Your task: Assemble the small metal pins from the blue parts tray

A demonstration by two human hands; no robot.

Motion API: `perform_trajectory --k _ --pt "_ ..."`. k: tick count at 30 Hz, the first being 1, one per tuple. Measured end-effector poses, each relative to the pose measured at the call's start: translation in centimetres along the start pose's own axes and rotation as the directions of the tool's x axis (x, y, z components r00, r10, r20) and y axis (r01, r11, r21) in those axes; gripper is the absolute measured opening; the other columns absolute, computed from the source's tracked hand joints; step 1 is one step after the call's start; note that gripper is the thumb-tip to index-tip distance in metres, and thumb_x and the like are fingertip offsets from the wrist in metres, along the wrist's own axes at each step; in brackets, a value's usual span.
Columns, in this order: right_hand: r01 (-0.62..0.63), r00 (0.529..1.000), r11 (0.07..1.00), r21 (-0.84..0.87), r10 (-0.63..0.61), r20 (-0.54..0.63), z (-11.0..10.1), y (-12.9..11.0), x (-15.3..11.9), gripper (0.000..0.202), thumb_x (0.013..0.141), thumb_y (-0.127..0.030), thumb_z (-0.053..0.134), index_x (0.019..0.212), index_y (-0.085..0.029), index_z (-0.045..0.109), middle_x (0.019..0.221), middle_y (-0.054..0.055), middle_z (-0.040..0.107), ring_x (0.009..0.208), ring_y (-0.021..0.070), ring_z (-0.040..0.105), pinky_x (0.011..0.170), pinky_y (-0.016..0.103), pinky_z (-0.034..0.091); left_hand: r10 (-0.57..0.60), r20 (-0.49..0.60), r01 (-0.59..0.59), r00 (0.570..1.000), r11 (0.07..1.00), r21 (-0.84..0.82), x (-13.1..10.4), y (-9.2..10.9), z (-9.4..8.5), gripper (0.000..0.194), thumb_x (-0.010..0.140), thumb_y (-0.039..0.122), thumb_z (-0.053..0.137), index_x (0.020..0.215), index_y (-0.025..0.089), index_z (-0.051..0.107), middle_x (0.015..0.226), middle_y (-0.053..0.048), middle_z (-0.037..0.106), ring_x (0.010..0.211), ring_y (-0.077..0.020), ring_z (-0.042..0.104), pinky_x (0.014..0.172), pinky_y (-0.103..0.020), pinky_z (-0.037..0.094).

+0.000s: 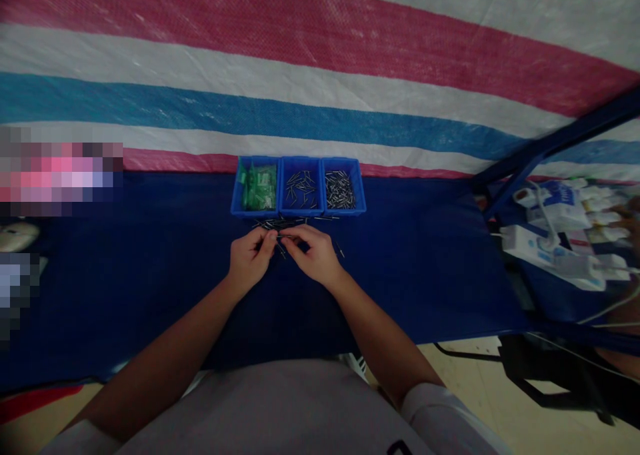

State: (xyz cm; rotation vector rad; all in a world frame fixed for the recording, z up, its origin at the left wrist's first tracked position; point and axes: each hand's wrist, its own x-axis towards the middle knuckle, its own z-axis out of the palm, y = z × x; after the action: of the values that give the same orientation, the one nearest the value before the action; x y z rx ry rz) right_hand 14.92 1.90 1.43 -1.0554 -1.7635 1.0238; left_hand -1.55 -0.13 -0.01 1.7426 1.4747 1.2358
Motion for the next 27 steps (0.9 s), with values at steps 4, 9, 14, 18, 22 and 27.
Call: perform_trajectory --k 4,9,14,18,22,27 --pt "0.057 0.998 0.996 -0.064 -0.056 0.013 -0.1 0.1 -0.1 0.017 0.089 -0.030 0.061 0.101 -0.026 0.073 0.094 0.005 0.074 0.086 0.0186 0.068 0.079 0.035 0.055 0.075 0.018 -0.075 0.997 0.997 0.019 -0.1 -0.1 0.1 0.037 0.095 0.036 0.051 0.064 0.017 0.056 0.055 0.003 0.054 0.051 -0.0084 0.049 0.053 -0.021 0.040" --pt "-0.051 0.997 0.996 0.068 0.054 -0.046 0.4 0.5 -0.2 0.016 0.087 -0.036 0.065 0.094 -0.024 0.072 0.090 0.004 0.074 0.082 0.0174 0.069 0.079 0.034 0.056 0.086 0.030 -0.086 0.996 0.996 -0.020 -0.3 -0.2 0.2 0.019 0.093 0.033 0.055 0.088 0.018 0.065 0.067 0.002 0.063 0.057 -0.0089 0.055 0.057 -0.020 0.044" --pt "-0.254 0.952 0.867 0.428 0.302 -0.046 0.9 0.9 -0.1 0.035 0.079 -0.052 0.070 0.094 -0.022 0.063 0.085 0.002 0.072 0.074 0.0149 0.069 0.067 0.028 0.056 0.107 0.044 -0.105 0.993 0.993 -0.048 -0.4 -0.2 0.4 0.018 0.092 0.030 0.057 0.104 0.020 0.066 0.064 0.004 0.062 0.052 -0.0071 0.053 0.056 -0.019 0.045" --pt "-0.291 0.943 0.840 0.458 0.332 -0.010 1.0 0.8 -0.2 0.037 0.077 -0.053 0.072 0.092 -0.022 0.056 0.072 -0.001 0.068 0.064 0.0122 0.065 0.061 0.025 0.053 0.115 0.024 -0.114 0.993 0.993 -0.035 -0.4 -0.1 0.6 0.018 0.090 0.031 0.061 0.102 0.020 0.070 0.075 0.000 0.070 0.058 -0.0088 0.060 0.060 -0.020 0.050" --pt "-0.307 0.943 0.823 0.478 0.332 0.034 1.0 0.6 -0.2 0.038 0.076 -0.055 0.072 0.087 -0.022 0.055 0.071 -0.001 0.069 0.066 0.0126 0.067 0.064 0.025 0.053 0.106 0.001 -0.106 0.994 0.994 -0.015 -0.4 -0.2 0.6 0.018 0.091 0.031 0.059 0.099 0.020 0.071 0.082 -0.003 0.073 0.064 -0.0109 0.064 0.063 -0.022 0.052" --pt "-0.277 0.956 0.846 0.455 0.290 0.044 0.7 0.5 -0.1 0.034 0.077 -0.050 0.073 0.087 -0.021 0.060 0.080 0.001 0.072 0.073 0.0129 0.068 0.071 0.027 0.054 0.091 -0.014 -0.091 0.996 0.996 0.022 -0.4 -0.3 0.5 0.016 0.092 0.029 0.057 0.097 0.019 0.068 0.076 -0.001 0.070 0.061 -0.0098 0.062 0.061 -0.020 0.050"
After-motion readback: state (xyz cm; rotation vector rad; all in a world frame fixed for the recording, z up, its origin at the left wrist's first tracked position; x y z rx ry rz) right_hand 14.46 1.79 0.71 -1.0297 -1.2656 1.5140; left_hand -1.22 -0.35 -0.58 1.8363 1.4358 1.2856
